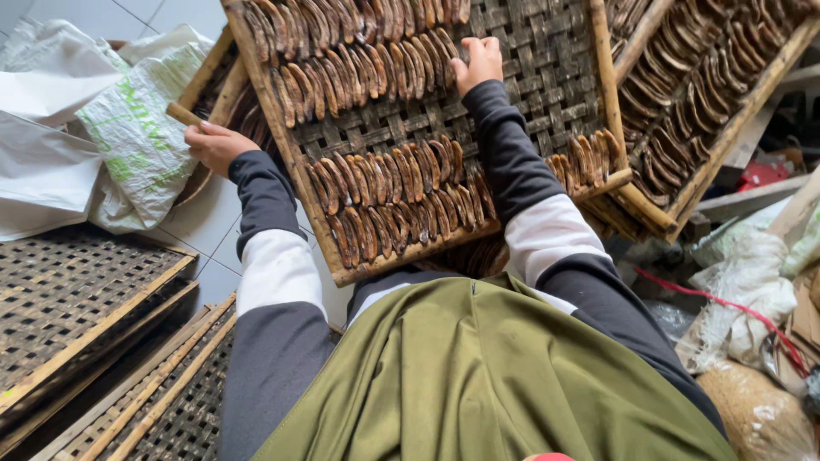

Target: The person arranges dried banana slices onto a woven wooden tray by hand, picking them up and placing them in neat rows while moving between different trays.

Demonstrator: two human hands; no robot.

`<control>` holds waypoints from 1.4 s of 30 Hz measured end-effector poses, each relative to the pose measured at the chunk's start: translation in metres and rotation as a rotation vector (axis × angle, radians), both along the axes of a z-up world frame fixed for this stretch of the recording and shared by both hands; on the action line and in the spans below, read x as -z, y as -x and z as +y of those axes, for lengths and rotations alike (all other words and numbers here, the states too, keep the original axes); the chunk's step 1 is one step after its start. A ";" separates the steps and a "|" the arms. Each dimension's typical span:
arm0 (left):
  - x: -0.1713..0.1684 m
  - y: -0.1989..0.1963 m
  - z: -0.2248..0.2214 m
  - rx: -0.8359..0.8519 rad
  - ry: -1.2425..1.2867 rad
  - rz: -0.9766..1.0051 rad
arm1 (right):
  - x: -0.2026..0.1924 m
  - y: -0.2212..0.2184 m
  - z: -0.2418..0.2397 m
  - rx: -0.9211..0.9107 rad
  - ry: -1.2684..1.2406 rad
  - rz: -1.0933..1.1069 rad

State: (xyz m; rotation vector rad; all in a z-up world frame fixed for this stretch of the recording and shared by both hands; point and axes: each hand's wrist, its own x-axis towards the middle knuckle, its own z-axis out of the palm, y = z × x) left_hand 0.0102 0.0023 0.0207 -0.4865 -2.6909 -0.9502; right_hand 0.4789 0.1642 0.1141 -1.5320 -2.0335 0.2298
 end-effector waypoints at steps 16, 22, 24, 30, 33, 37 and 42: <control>-0.011 -0.005 -0.001 0.060 -0.016 -0.023 | -0.016 0.024 0.004 0.019 0.111 0.097; 0.011 0.006 -0.001 0.077 -0.035 -0.014 | -0.032 -0.031 -0.018 0.080 0.451 0.433; 0.018 0.010 -0.001 0.038 0.016 -0.012 | -0.041 -0.052 -0.056 -0.055 0.370 0.503; 0.034 0.021 -0.001 0.054 0.024 -0.043 | -0.058 -0.053 -0.165 0.115 0.490 0.557; 0.034 0.024 -0.001 0.064 0.031 -0.085 | -0.055 -0.037 -0.174 0.160 0.532 0.494; 0.035 0.026 0.001 0.063 0.017 0.039 | -0.059 -0.025 -0.184 0.092 0.349 0.344; 0.036 0.025 -0.002 0.070 0.042 -0.018 | -0.062 -0.032 -0.181 0.105 0.302 0.409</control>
